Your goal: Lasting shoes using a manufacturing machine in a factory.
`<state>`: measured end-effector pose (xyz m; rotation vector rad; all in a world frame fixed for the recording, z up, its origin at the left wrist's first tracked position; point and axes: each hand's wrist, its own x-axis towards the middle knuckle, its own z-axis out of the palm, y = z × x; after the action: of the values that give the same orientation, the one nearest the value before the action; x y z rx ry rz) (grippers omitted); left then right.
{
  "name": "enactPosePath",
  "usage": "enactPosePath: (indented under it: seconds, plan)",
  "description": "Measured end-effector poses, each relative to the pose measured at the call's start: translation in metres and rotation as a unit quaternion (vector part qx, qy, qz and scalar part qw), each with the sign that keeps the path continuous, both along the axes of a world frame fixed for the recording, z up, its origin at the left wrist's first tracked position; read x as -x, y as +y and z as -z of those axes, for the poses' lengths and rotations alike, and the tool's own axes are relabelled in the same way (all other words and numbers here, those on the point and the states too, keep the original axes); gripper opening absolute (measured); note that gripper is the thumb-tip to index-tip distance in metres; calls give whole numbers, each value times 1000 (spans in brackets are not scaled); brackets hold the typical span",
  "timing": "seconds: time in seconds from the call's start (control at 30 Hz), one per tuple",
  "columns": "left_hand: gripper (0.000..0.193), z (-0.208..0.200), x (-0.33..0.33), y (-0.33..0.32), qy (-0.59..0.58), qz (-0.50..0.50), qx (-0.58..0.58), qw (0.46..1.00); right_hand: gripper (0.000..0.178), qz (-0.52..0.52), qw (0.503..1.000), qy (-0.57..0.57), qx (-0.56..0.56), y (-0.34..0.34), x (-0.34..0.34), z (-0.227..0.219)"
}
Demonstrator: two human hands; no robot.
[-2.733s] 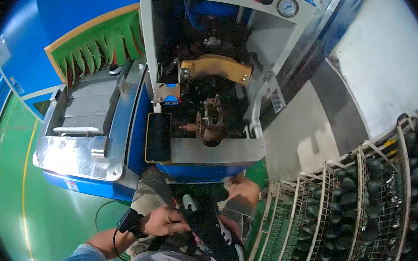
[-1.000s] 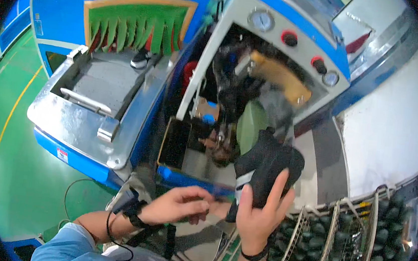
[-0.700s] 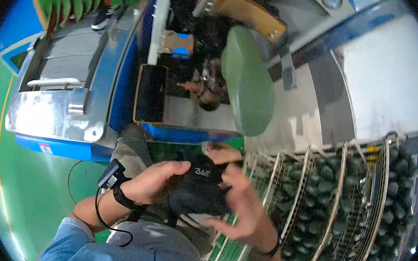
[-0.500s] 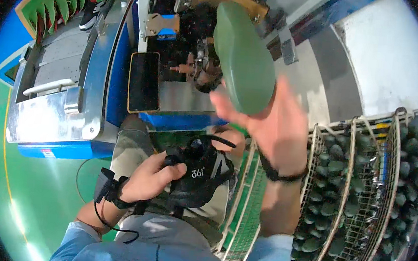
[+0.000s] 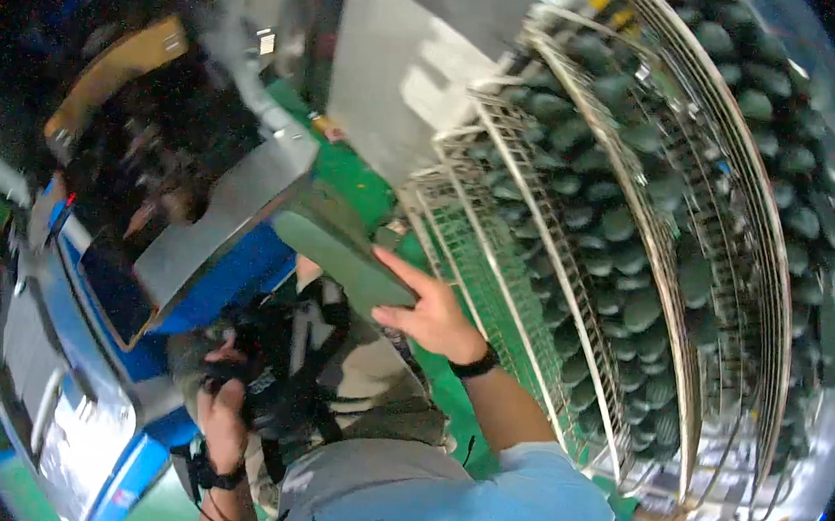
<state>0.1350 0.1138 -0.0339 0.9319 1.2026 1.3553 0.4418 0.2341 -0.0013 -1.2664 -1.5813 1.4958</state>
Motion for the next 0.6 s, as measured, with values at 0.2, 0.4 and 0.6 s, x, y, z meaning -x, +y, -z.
enactPosePath:
  seconds: [0.2,0.4,0.6]
  plan:
    - [54,22,33,1,57,-76,107,990,76,329,899,-289,4,-81,-97,94]
    - [55,21,31,10,-45,10,53,998,73,455,890,-33,20,-112,-165,116]
    - [65,-2,40,42,27,-6,118,993,43,503,733,426,168,-164,-197,122]
